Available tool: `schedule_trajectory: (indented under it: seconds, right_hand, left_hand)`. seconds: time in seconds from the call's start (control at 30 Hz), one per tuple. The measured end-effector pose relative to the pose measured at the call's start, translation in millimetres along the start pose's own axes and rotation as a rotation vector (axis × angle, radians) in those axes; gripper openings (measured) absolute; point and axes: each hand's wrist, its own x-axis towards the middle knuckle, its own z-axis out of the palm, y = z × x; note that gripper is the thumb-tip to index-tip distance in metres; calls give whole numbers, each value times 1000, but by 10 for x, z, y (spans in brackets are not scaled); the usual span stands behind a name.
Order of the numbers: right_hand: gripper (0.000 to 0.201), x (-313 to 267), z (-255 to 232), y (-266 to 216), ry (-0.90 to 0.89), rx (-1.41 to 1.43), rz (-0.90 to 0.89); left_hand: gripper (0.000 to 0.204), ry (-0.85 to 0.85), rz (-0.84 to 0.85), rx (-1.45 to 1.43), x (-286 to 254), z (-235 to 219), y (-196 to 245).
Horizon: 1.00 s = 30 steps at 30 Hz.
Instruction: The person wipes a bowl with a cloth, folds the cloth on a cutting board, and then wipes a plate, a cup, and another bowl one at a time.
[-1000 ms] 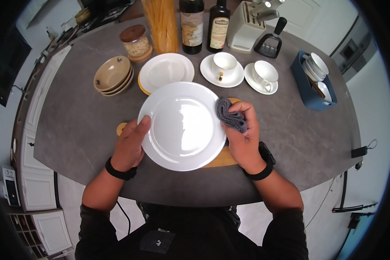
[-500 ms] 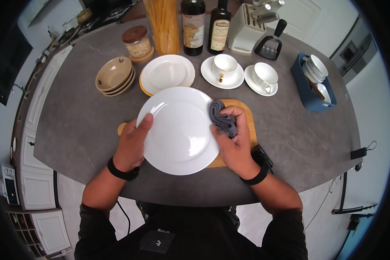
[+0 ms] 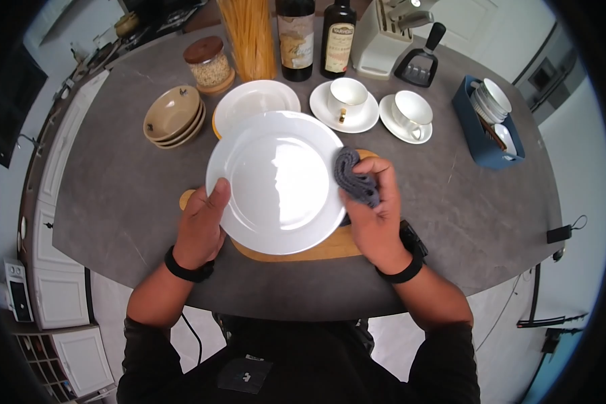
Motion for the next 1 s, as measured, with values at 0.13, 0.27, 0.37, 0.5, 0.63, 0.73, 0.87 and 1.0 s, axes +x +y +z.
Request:
schedule_trajectory:
  seconds: [0.13, 0.27, 0.37, 0.5, 0.63, 0.73, 0.87, 1.0]
  right_hand:
    - [36, 51, -74, 30, -19, 32, -21]
    - [37, 66, -70, 21, -86, -43, 7]
    - [39, 6, 36, 47, -50, -45, 7]
    - [41, -81, 127, 69, -24, 37, 30]
    - [46, -172, 231, -12, -44, 27, 58]
    - [48, -196, 241, -5, -60, 36, 62]
    - [47, -79, 106, -12, -23, -30, 24]
    - [42, 3, -73, 12, -15, 18, 3]
  left_hand:
    - [52, -106, -79, 88, -35, 13, 27]
    - [53, -60, -98, 89, -24, 60, 94]
    - [54, 5, -104, -25, 16, 12, 3]
    - [53, 126, -59, -40, 11, 58, 18]
    - [53, 228, 48, -56, 47, 31, -24]
    - [53, 228, 72, -55, 39, 15, -19]
    - [54, 104, 65, 11, -2, 93, 50]
    - [55, -56, -31, -28, 0, 27, 42]
